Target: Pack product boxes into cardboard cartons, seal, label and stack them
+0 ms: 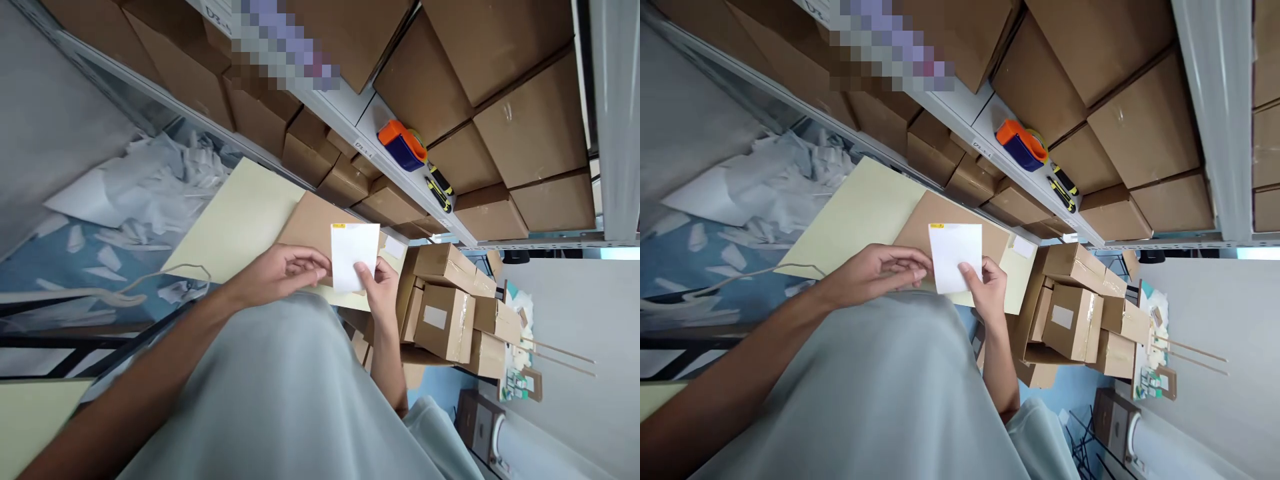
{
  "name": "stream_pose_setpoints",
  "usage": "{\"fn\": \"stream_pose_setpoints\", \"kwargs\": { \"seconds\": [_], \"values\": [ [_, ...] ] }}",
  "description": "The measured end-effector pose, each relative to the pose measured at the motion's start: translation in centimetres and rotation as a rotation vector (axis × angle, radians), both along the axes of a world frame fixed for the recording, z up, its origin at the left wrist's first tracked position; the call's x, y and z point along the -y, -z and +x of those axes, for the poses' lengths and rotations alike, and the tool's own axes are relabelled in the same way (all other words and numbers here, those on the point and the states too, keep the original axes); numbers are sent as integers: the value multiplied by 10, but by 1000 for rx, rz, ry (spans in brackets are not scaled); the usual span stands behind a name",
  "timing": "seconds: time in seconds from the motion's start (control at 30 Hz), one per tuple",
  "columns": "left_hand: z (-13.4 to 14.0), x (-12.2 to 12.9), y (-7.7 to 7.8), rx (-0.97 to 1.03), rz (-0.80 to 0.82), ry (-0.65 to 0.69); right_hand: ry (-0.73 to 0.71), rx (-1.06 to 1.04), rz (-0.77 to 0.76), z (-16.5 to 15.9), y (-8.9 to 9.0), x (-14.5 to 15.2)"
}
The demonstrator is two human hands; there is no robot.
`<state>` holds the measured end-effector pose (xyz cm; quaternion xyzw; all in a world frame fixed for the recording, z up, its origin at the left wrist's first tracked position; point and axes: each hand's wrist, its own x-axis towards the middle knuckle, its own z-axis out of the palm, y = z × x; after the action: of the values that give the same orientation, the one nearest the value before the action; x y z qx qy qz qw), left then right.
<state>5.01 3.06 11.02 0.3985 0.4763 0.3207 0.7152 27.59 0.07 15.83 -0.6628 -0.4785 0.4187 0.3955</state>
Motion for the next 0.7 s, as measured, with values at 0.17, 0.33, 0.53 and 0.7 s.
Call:
{"fn": "stream_pose_setpoints", "kwargs": {
  "seconds": [0.17, 0.33, 0.53, 0.7],
  "values": [
    [-24, 12, -15, 50, 220, 158, 103, 82, 52, -45, -5, 4],
    [-43, 16, -15, 58, 227, 162, 162, 115, 49, -72, -3, 9],
    [-51, 14, -14, 56, 258, 139, 176, 98, 61, -85, -5, 9],
    [-51, 20, -3, 111, 358, 151, 151, 38, 44, -86, -5, 9]
  ]
}}
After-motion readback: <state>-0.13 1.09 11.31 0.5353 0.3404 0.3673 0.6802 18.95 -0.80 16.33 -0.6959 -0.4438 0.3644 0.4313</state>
